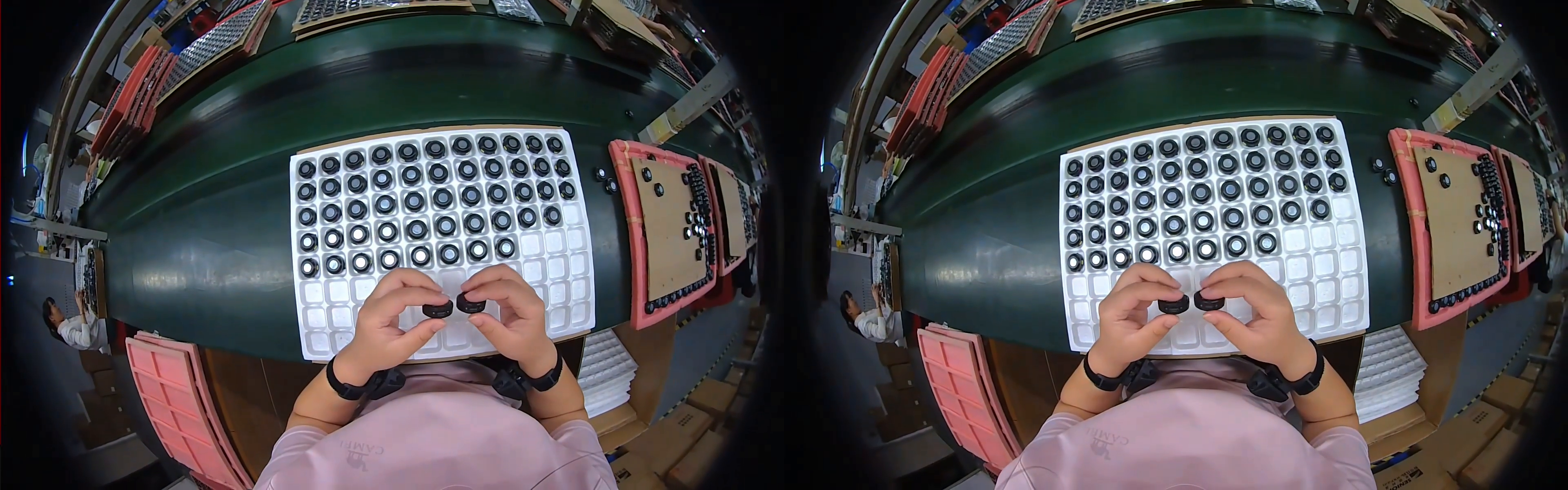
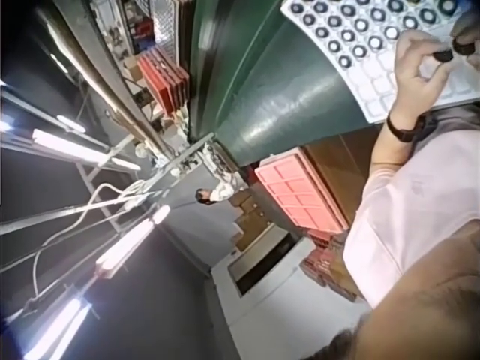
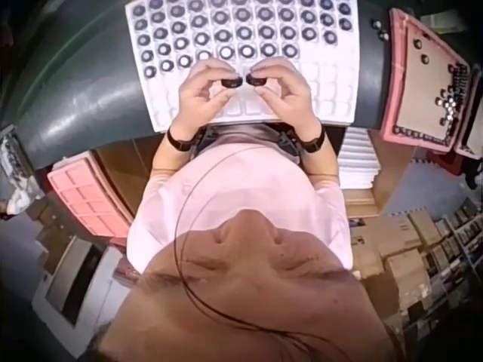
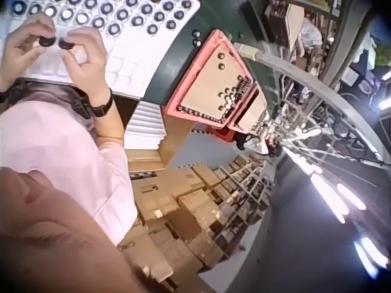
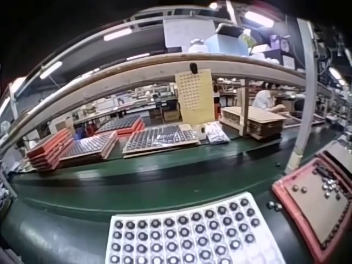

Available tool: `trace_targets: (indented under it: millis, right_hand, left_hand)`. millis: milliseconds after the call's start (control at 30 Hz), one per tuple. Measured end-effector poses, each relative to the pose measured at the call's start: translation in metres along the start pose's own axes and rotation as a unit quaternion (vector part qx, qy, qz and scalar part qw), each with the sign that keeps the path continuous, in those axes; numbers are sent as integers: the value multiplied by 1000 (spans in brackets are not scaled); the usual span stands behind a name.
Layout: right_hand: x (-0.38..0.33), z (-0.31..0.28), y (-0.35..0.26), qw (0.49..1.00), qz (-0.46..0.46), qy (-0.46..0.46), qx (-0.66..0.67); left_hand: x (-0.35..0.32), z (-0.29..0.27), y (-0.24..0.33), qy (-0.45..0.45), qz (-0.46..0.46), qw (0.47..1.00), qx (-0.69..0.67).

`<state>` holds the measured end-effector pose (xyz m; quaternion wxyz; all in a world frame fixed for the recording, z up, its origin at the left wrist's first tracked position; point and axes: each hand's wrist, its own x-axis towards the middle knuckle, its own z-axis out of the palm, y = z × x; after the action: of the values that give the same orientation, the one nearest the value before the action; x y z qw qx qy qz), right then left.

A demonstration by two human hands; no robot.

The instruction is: Sorting small electronic components from a bulk tray and placing them into a white grid-like organizer tray on an assembly line.

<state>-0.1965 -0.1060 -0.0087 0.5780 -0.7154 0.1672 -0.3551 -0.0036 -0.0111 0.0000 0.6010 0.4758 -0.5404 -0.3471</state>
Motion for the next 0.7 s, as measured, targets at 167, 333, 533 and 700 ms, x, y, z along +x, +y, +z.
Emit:
trace_targets:
  millis: [167, 333, 533, 700]
  right_hand:
    - [6, 0, -4, 998, -44, 13, -49]
    - [1, 3, -2, 998, -27, 51, 13]
    - [2, 3, -3, 998, -60, 35, -12]
    - [1, 4, -4, 997, -62, 40, -14]
  left_hand:
    - [3, 1, 0, 11, 21, 1000, -14]
    - [-3, -2, -4, -39, 20, 999, -11]
    - [-3, -2, -6, -41, 36, 998, -33]
    - [-3, -1, -5, -41, 36, 998, -23]
